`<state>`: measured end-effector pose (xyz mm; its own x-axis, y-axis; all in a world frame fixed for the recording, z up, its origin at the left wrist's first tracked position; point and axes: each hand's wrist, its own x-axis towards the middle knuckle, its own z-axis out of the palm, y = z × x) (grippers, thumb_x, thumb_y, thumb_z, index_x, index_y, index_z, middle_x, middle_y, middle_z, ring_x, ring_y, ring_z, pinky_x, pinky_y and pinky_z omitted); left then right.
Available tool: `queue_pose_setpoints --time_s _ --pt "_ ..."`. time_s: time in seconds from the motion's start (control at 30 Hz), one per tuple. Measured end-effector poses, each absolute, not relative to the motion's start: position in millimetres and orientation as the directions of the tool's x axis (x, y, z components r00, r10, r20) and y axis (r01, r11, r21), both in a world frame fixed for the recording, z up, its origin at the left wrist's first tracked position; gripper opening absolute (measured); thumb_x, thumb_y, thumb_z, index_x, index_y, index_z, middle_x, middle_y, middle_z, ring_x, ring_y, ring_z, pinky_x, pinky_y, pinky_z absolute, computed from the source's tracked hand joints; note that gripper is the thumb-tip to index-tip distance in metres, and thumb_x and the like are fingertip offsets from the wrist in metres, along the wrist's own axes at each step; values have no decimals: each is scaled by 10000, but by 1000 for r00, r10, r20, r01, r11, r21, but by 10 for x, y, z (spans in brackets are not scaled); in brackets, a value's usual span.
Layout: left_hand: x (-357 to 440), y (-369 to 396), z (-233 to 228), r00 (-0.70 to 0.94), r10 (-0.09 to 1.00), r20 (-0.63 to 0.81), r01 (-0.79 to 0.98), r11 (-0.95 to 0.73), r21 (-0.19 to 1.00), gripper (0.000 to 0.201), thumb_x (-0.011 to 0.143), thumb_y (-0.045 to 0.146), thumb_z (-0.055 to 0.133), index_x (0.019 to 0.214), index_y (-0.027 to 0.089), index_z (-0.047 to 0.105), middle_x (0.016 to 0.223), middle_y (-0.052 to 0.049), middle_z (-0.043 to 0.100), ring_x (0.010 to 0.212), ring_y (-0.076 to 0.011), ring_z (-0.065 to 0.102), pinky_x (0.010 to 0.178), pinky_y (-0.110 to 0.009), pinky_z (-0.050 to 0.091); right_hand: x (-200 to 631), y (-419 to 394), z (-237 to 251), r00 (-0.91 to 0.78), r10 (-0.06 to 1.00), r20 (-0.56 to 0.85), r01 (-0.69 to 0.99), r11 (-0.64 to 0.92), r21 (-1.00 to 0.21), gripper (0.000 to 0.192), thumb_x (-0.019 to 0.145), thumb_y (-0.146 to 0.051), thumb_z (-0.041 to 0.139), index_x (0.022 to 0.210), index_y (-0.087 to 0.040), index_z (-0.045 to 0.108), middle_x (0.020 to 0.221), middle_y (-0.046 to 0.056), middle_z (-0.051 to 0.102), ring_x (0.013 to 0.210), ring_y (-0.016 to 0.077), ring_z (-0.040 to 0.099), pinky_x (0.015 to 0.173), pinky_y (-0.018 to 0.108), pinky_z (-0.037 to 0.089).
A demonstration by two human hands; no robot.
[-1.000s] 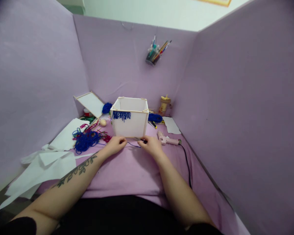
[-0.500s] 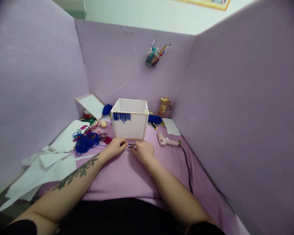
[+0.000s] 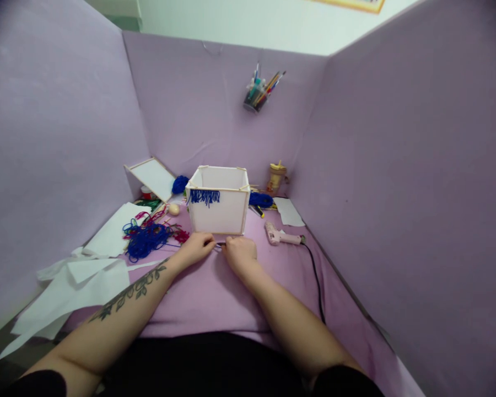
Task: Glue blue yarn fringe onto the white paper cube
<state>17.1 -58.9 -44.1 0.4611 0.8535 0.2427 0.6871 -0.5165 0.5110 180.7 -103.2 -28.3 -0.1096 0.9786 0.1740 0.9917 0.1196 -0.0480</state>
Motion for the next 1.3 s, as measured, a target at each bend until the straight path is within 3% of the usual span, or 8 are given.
queue_pose_setpoints --time_s 0.17,0.3,0.4,0.63,0.73,0.87,1.07,1.3 --pt "54 -545 -427 434 874 218 677 -476 561 265 823 285 493 710 138 682 676 -35 662 644 -149 543 614 -248 363 2074 -951 -266 46 985 168 983 -14 -185 361 888 -457 501 1080 -223 697 983 107 728 908 257 677 722 312 456" --pt "-59 -561 -412 610 792 13 616 -485 621 282 791 346 551 624 146 659 540 5 575 527 -113 480 520 -229 306 2355 -866 -283 110 991 78 982 -96 -161 372 867 -470 528 968 -178 735 1001 147 704 1011 309 618 783 369 443" --pt "-78 -576 -376 605 795 -38 592 -417 690 385 816 457 539 632 146 670 496 8 525 474 -101 436 480 -228 284 2398 -818 -325 55 992 111 983 -35 -179 286 865 -365 557 1004 -186 730 1097 143 666 1126 306 539 881 389 404" --pt "10 -550 -311 468 877 106 512 -367 777 389 811 457 549 604 137 631 548 7 511 550 -108 446 524 -231 318 2161 -781 -495 -209 976 55 947 216 -238 198 856 -203 502 885 -138 687 1028 130 653 984 229 559 845 297 385" --pt "77 -622 -316 475 877 -75 432 -158 888 401 785 499 577 655 128 652 592 -8 562 529 -94 449 499 -223 316 2158 -769 -532 -233 968 94 915 251 -315 189 863 -159 456 858 -128 642 974 125 651 937 208 554 809 285 383" --pt "197 -746 -351 532 744 -404 297 283 912 414 727 501 676 886 119 672 646 0 594 421 -39 331 416 -201 186 2139 -788 -500 -208 948 241 708 316 -632 106 849 -179 448 823 -162 549 787 33 611 729 145 528 676 240 387" --pt "286 -739 -356 494 797 -347 -134 464 875 200 818 301 635 832 112 571 622 40 493 408 1 267 398 -143 109 1991 -890 -452 -288 875 389 403 479 -780 97 821 -240 491 825 -175 564 722 -8 589 637 118 499 627 228 392" --pt "238 -710 -298 456 837 -303 -232 441 867 189 768 232 686 761 115 539 596 54 438 399 9 253 374 -124 107 1973 -881 -525 -333 884 329 309 432 -847 225 803 -242 525 887 -162 717 793 44 700 664 133 592 652 253 458"
